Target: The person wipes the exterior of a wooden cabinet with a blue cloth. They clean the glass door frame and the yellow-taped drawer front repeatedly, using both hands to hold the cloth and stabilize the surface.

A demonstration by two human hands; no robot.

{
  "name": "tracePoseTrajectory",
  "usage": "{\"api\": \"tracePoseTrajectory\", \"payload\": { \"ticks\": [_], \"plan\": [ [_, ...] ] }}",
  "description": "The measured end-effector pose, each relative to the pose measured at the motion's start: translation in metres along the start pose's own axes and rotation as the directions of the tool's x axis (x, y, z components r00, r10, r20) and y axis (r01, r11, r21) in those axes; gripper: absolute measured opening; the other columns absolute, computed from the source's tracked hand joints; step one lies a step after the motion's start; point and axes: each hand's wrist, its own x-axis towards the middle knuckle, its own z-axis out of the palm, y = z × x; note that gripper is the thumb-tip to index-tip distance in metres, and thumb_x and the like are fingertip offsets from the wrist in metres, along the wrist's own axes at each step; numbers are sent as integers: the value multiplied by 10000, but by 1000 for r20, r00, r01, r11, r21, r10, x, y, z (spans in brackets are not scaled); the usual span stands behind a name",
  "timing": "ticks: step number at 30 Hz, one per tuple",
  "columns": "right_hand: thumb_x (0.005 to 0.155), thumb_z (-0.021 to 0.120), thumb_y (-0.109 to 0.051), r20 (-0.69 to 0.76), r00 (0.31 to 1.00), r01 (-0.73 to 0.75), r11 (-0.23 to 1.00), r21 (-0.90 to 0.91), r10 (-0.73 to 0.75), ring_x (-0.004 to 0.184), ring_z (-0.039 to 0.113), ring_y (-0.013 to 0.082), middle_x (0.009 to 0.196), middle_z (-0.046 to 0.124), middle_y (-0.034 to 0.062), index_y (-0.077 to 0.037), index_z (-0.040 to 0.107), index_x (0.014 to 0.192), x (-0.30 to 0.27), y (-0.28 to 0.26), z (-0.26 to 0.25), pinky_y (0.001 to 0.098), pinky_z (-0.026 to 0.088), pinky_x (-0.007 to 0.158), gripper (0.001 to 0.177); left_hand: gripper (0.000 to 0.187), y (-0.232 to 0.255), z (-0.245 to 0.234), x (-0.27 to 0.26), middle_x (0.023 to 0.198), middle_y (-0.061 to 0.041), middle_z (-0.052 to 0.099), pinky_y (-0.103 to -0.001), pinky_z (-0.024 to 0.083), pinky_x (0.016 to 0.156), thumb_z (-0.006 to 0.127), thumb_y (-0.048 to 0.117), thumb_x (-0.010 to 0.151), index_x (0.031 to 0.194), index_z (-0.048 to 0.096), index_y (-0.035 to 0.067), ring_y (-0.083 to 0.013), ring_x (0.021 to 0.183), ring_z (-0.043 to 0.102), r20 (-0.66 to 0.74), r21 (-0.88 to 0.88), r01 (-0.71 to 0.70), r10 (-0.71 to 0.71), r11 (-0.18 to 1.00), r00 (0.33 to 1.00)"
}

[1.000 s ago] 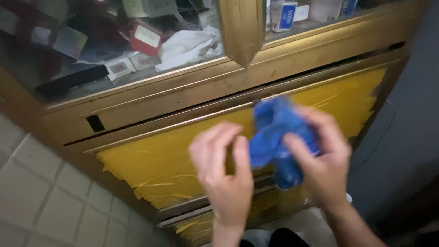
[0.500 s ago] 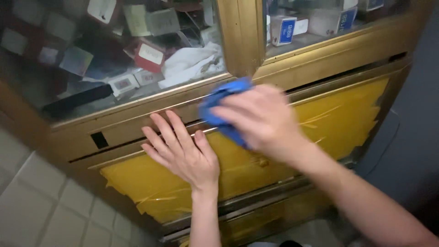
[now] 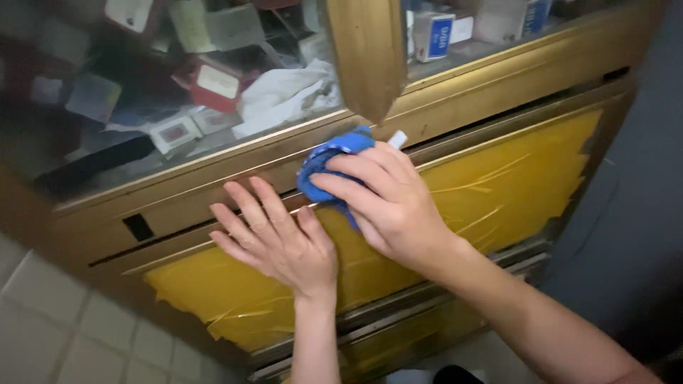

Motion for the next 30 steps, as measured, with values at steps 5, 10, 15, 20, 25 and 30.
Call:
{"api": "tracePoseTrajectory", "payload": {
  "ticks": [5,10,15,20,25,30],
  "plan": [
    [1147,750,2,-23,999,44,992,-119,-47,1243,749,383,1349,791,178,-37,836,1345,-11,34,-38,575,582,1055,219,711,1,2,1,1897,-184,421,-740,235,1479,288,520,1311,1814,520,75,-522,1790,330,-30,26,-15,16,1000,999],
    [1143,676,76,-173,942,-321,923,-214,287,1421,638,445,1487,704,249,0,808,1469,-79,82,-96,616,466,1295,360,687,3,3,-1,1906,-185,397,-752,205,1492,291,483,1320,1819,513,66,-489,1806,263,-40,2,-16,16,1000,999],
    [1159,670,102,-330,858,-470,861,-195,393,1427,623,440,1472,639,275,65,758,1468,-57,59,-76,546,462,1295,323,695,3,2,-2,1907,-189,391,-743,200,1484,286,484,1315,1819,527,71,-510,1803,284,-31,8,3,-3,1000,1000],
    [1089,621,83,-109,962,-261,960,-96,251,1334,661,432,1433,732,218,-45,791,1408,-30,12,-24,582,491,1260,383,710,4,3,-1,1909,-181,401,-746,201,1490,273,512,1313,1825,507,79,-514,1805,296,-40,-5,-1,0,1000,999],
    [1091,614,92,-74,984,-172,976,-134,163,1365,706,389,1438,743,190,-54,807,1393,-40,44,-50,654,493,1318,387,743,1,-1,0,1888,-238,418,-775,221,1454,255,520,1312,1803,541,41,-563,1774,314,-25,-4,-40,40,999,999],
    [1037,590,169,-210,946,-296,919,-261,245,1386,651,479,1410,709,304,72,773,1395,-81,100,-106,644,499,1313,414,724,6,3,0,1892,-230,405,-790,224,1465,277,499,1328,1803,558,31,-547,1784,300,-72,-16,-53,51,998,996]
  ]
}}
